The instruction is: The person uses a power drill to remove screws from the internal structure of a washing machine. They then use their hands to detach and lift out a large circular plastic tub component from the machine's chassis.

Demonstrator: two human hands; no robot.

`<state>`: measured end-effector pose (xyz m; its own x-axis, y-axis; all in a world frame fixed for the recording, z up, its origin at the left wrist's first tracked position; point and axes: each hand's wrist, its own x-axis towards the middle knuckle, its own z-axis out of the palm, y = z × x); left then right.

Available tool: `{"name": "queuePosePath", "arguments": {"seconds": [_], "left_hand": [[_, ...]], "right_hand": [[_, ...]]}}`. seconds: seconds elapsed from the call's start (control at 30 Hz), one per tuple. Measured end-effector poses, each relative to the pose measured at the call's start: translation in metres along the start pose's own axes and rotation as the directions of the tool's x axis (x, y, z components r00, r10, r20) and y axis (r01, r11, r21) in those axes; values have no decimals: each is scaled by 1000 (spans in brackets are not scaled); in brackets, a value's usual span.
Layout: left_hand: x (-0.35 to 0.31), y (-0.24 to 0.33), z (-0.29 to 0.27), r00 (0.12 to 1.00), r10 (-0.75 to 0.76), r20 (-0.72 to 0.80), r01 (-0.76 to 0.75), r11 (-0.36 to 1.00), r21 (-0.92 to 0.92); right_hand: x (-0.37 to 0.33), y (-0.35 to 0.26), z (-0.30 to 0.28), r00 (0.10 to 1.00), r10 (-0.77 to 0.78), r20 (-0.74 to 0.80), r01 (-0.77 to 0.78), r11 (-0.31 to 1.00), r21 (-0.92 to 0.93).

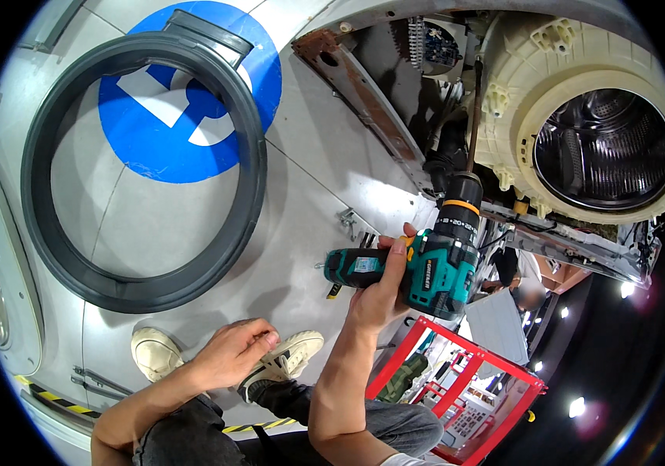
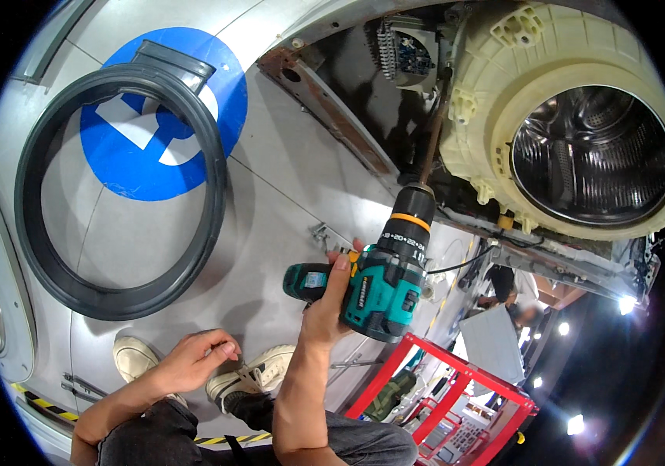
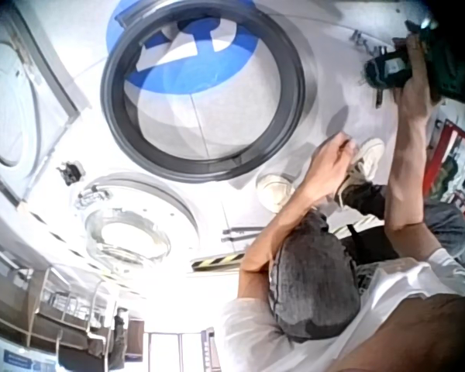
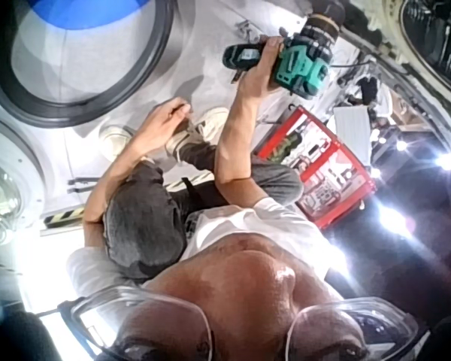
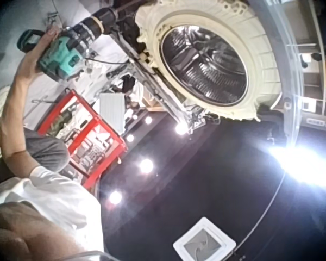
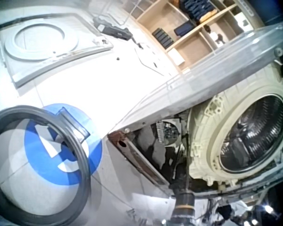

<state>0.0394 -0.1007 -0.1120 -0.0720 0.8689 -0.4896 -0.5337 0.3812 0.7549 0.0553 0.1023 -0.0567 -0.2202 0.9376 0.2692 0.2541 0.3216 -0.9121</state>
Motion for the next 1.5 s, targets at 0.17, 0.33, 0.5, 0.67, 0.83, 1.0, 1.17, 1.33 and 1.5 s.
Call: {"name": "queuePosePath", "arguments": {"seconds": [0.17, 0.33, 0.5, 0.67, 0.83, 1.0, 1.17, 1.33, 1.5], "left_hand": [[0, -1, 0, 1000, 5, -6, -5, 1000, 4], [-1, -2, 0, 1000, 20, -9, -20, 1000, 10], [1, 10, -5, 995, 66, -68, -72, 993, -91], [17, 45, -22, 969, 203, -138, -214, 974, -72], [74, 98, -39, 863, 477, -166, -457, 877, 149], [218, 199, -48, 707, 628, -326, -646, 760, 64], [335, 295, -39, 866, 195, -460, -337, 908, -250], [405, 324, -14, 887, 215, -409, -413, 766, -492], [420, 325, -9, 931, 257, -258, -363, 601, -712]], "right_hand": [[1, 2, -2, 1000, 5, -1, -5, 999, 47], [2, 2, -4, 1000, 18, -16, -18, 999, 28], [-10, -14, -23, 995, 94, -37, -92, 995, 49], [-50, -33, -56, 995, 99, 16, -98, 994, -39], [-47, -29, -65, 986, 165, 14, -164, 985, -55], [-48, -35, -78, 988, 147, 36, -142, 983, -119], [-68, -51, -120, 927, 372, 52, -338, 885, -321], [-78, -64, -157, 884, 456, 98, -394, 843, -367], [-76, -70, -169, 872, 489, 24, -445, 813, -376]]}}
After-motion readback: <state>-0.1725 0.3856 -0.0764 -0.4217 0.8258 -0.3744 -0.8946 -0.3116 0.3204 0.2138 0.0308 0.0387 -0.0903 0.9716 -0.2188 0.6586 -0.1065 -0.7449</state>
